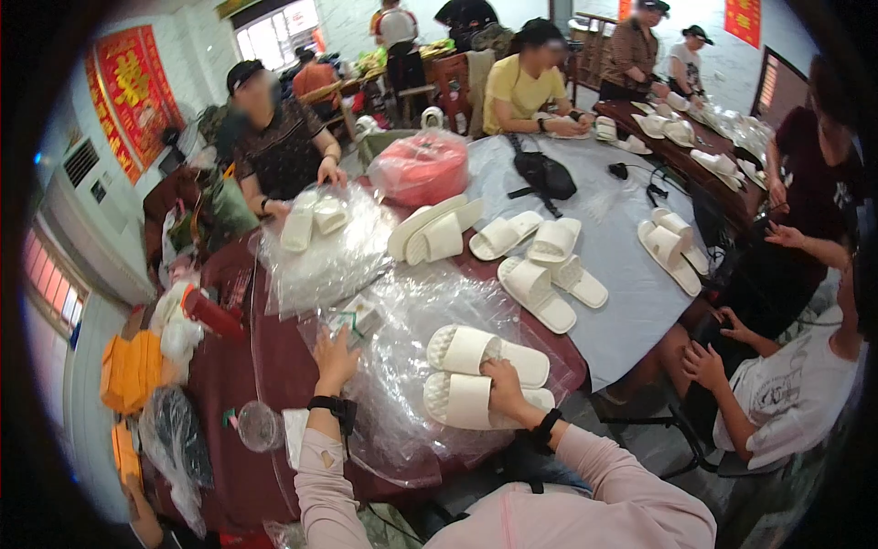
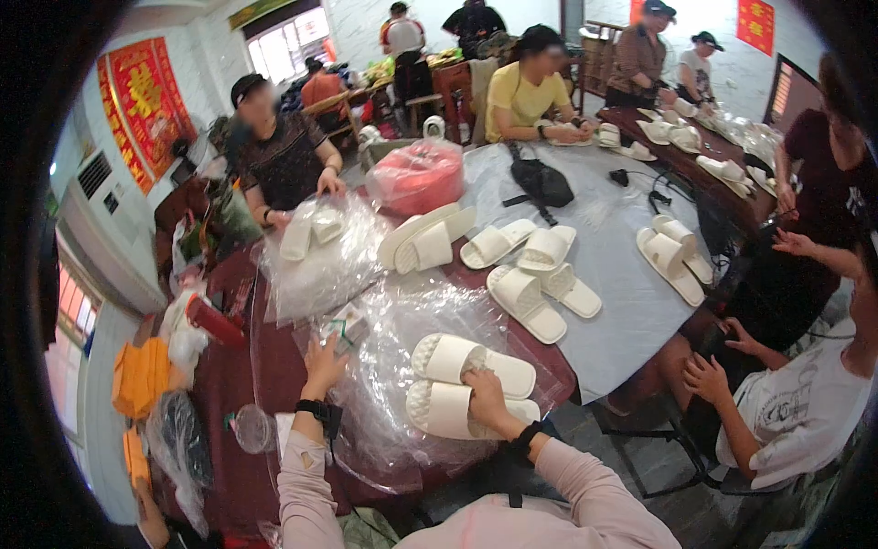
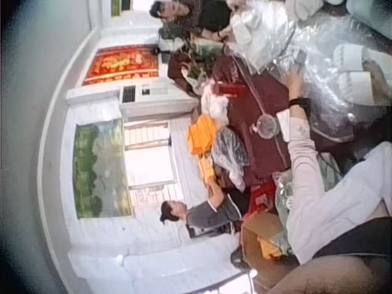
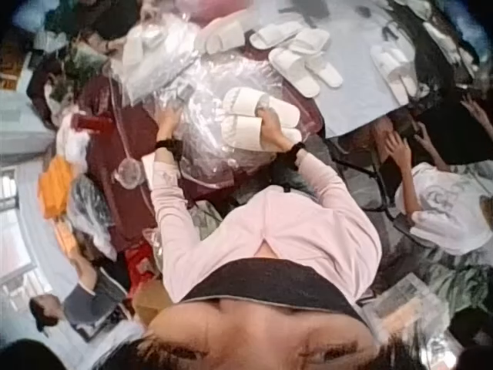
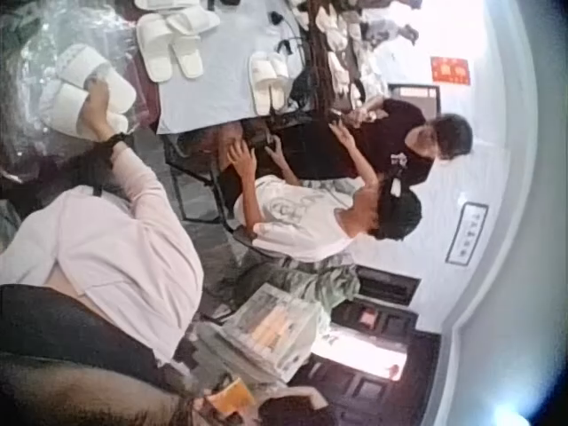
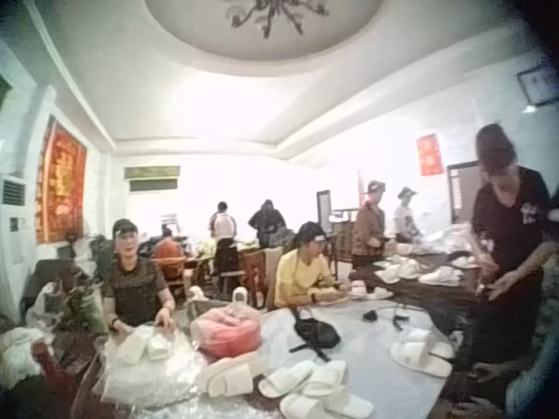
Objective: The recorder is packing white rubber slippers into plastic bags at a communal work table.
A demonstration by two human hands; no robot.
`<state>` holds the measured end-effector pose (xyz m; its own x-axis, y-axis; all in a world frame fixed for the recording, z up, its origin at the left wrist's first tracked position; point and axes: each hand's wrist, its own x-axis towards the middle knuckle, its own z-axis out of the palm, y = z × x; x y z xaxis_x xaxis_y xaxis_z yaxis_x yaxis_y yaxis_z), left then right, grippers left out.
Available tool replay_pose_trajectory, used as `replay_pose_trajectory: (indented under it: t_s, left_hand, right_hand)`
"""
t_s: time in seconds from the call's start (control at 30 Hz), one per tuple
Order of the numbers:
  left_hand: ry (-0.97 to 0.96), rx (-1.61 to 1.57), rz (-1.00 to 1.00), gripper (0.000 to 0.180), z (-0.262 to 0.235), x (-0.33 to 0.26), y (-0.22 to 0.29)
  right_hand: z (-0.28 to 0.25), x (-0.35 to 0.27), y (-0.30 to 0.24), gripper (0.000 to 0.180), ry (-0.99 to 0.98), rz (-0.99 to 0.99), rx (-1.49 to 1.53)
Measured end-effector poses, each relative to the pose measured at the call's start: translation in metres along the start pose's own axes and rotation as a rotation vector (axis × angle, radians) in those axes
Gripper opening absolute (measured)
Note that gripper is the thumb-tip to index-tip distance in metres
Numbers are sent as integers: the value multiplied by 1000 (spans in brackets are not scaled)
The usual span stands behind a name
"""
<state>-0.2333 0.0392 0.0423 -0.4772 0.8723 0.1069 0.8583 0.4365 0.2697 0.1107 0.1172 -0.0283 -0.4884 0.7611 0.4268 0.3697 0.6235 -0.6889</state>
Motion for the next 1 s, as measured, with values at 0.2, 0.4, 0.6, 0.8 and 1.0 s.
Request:
replay_pose_trajectory:
  t_s: [0.2, 0.4, 0.6, 0.8, 1.0]
  left_hand:
    - [-162, 30, -175, 82, 16, 18, 12]
    - [-158, 43, -136, 82, 26, 20, 10]
    - [194, 26, -102, 67, -5, 16, 8]
    - [362, -1074, 286, 35, -197, -54, 128]
    - [14, -1358, 1184, 31, -307, -180, 201]
  right_hand:
    - [-16, 2, -5, 19, -29, 58, -3]
    - [-91, 33, -99, 35, 60, 5, 546]
    - [-105, 32, -133, 44, -467, -278, 611]
    - [-88, 20, -91, 23, -525, -190, 104]
    - [-77, 13, -79, 23, -440, -256, 50]
